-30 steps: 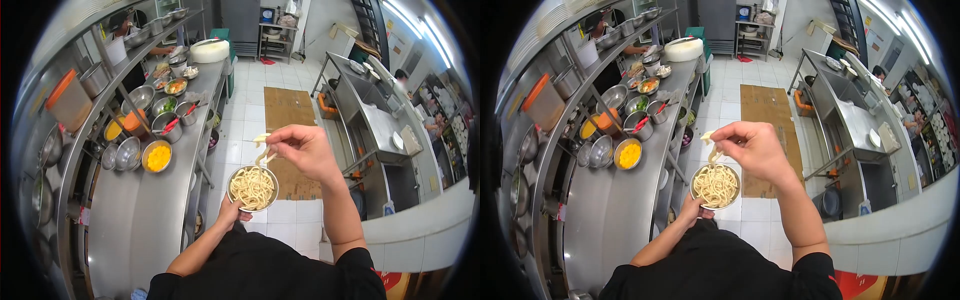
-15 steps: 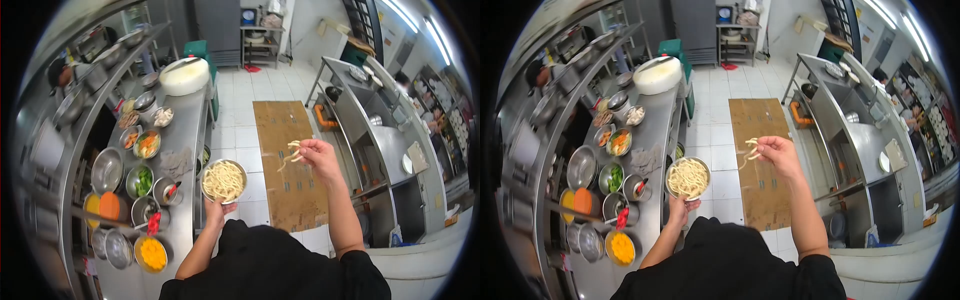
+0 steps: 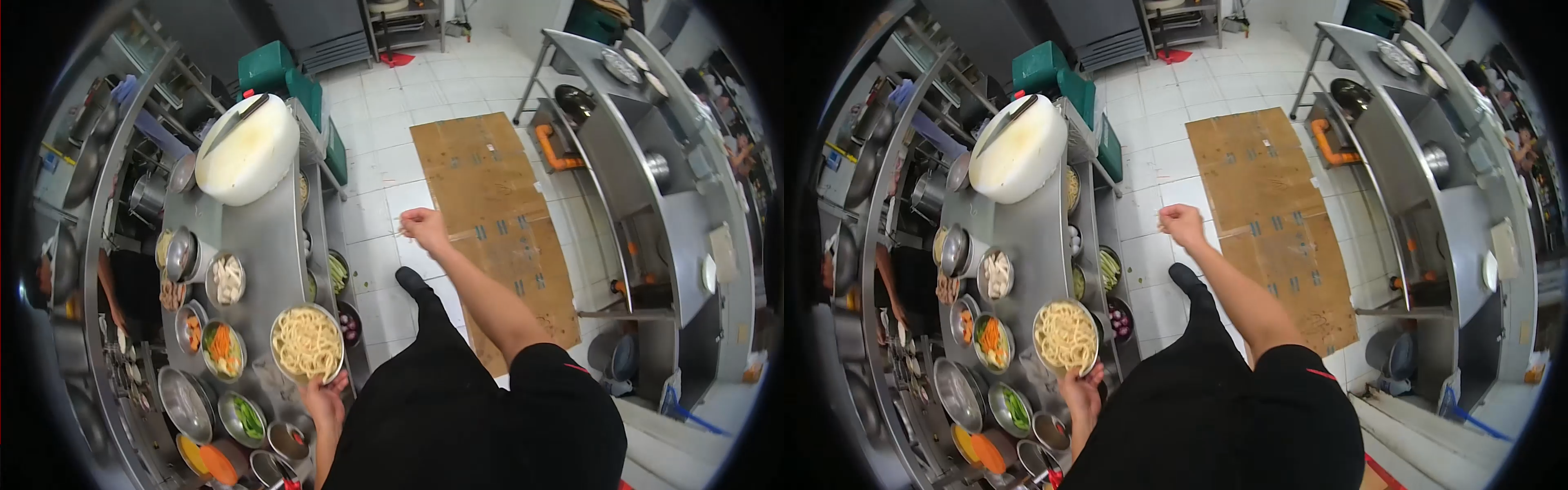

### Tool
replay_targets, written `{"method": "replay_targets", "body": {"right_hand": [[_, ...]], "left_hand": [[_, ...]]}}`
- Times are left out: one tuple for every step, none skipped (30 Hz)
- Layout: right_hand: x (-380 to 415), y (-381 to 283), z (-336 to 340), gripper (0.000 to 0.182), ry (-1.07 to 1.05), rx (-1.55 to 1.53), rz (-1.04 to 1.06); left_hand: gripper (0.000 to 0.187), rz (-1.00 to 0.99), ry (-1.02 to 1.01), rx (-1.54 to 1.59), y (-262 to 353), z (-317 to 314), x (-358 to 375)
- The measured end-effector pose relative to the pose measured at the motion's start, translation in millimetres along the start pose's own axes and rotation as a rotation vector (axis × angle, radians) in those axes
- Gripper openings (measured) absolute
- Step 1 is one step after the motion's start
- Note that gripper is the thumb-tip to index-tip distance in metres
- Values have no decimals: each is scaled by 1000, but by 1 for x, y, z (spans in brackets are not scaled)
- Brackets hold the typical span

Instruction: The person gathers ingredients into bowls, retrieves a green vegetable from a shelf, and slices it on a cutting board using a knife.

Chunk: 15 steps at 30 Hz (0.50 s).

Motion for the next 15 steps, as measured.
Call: {"method": "replay_targets", "body": {"right_hand": [[-42,7,-33,14,-26,-24,-18],[-80,14,-66,14,-57,-50,-34],[-118,14,-100,14,-86,-63,-45],[-152,12,-136,15,-131,-65,-47],[-180,7,-171,16,-178,-66,-46],[-208,-1,-206,16,-219,-73,-52],[-234,-9,-240,17,-259,-158,-95],[-257,-16,-273,19,-299,-239,-140],[-281,-5,-308,22,-350,-194,-123],[-310,14,-341,22,-401,-195,-129],[-336,40,-367,31,-460,-417,-420],[-345,58,-391,41,-514,-617,-725],[-353,64,-404,42,-539,-658,-753],[-357,69,-410,42,-547,-666,-718],[-362,71,-413,43,-547,-676,-694]], "left_hand": [[52,-11,49,12,1,-6,-12],[46,-37,84,1,0,-17,-21],[42,-68,122,-11,3,-27,-31],[52,-16,141,80,5,-24,-45],[51,-12,183,105,7,-23,-55],[50,-8,225,137,6,-25,-63],[48,-36,276,157,5,-28,-69],[46,-65,327,181,2,-29,-73],[44,-95,363,193,-3,-27,-76],[44,-127,398,211,-5,-31,-82],[44,-153,431,242,-7,-40,-83],[44,-184,467,279,-10,-43,-82],[45,-253,475,271,-14,-47,-89],[45,-293,521,303,-16,-47,-94],[46,-289,508,346,-18,-46,-98]]}}
Point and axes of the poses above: each hand's wrist, its own x-axis away from the middle knuckle, its own z-axis out of the back of the hand, y = z × x, the point moved 1 cm from there along -x, towards the middle knuckle, and after that the axes turned 13 degrees about x, right-handed, at the moved point
